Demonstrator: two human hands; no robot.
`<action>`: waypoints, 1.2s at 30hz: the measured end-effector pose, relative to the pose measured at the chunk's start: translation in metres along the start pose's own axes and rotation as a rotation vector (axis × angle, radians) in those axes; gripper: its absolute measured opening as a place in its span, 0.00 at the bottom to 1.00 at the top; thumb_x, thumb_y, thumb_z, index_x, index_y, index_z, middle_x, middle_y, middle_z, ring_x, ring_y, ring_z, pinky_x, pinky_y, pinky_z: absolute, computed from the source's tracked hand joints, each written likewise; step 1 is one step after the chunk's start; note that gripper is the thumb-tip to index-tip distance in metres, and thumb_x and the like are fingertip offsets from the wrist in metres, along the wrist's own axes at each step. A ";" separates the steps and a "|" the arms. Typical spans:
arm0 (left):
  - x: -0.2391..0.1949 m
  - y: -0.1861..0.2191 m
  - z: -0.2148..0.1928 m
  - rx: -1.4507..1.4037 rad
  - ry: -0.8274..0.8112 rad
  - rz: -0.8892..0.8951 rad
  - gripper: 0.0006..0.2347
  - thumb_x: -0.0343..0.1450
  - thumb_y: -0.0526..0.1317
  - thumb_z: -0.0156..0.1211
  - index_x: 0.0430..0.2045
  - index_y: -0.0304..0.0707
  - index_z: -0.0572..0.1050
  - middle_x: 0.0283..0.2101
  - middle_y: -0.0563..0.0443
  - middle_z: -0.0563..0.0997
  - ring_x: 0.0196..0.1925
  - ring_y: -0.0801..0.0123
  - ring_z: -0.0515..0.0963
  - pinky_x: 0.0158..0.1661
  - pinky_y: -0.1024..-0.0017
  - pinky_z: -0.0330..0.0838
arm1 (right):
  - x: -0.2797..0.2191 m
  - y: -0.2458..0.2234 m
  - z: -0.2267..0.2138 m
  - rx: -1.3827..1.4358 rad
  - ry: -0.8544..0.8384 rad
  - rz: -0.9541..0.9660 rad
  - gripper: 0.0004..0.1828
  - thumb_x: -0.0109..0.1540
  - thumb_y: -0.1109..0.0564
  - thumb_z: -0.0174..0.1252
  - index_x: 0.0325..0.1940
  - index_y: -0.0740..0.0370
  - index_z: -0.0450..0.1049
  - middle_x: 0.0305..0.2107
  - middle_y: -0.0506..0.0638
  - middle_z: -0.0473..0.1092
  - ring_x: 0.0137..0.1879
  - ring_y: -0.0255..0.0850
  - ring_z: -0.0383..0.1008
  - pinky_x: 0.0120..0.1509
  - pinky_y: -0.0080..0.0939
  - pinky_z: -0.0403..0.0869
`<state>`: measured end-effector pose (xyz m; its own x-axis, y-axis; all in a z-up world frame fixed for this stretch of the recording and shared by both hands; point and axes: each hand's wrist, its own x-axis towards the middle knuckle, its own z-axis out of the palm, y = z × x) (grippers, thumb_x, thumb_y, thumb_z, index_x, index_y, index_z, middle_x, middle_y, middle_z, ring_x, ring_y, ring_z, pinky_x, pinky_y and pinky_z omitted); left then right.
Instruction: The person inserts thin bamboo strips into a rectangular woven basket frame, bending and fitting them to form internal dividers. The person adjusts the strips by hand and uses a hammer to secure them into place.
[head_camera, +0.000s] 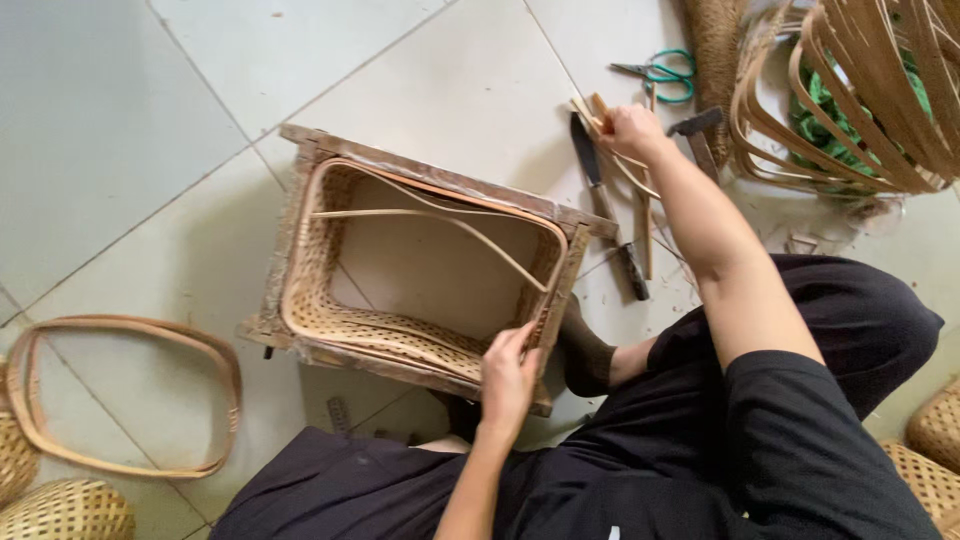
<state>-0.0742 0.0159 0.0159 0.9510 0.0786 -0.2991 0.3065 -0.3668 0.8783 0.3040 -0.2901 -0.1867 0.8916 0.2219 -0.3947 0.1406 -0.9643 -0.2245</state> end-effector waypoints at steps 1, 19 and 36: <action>-0.003 -0.003 -0.001 0.046 -0.031 -0.063 0.15 0.66 0.29 0.66 0.49 0.33 0.80 0.43 0.40 0.83 0.40 0.58 0.84 0.43 0.67 0.78 | -0.001 0.007 -0.006 0.070 -0.008 0.019 0.13 0.61 0.47 0.65 0.41 0.57 0.81 0.36 0.60 0.78 0.43 0.55 0.79 0.51 0.54 0.76; 0.017 -0.050 -0.001 -0.154 -0.158 -0.218 0.15 0.61 0.33 0.73 0.41 0.38 0.85 0.37 0.46 0.88 0.35 0.69 0.87 0.39 0.73 0.79 | 0.007 -0.019 -0.011 0.188 0.214 0.028 0.17 0.64 0.48 0.58 0.47 0.63 0.68 0.36 0.63 0.74 0.43 0.58 0.75 0.47 0.58 0.73; 0.035 -0.009 -0.007 -0.257 0.074 -0.033 0.17 0.72 0.44 0.59 0.53 0.38 0.79 0.52 0.42 0.84 0.50 0.61 0.85 0.51 0.65 0.79 | -0.138 -0.259 -0.236 -0.148 0.650 -0.798 0.09 0.78 0.54 0.54 0.50 0.62 0.69 0.25 0.51 0.74 0.20 0.37 0.67 0.19 0.41 0.64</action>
<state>-0.0429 0.0287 0.0003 0.9377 0.1579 -0.3093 0.3288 -0.1167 0.9372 0.2458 -0.1057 0.1362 0.5699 0.7249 0.3869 0.8040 -0.5891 -0.0804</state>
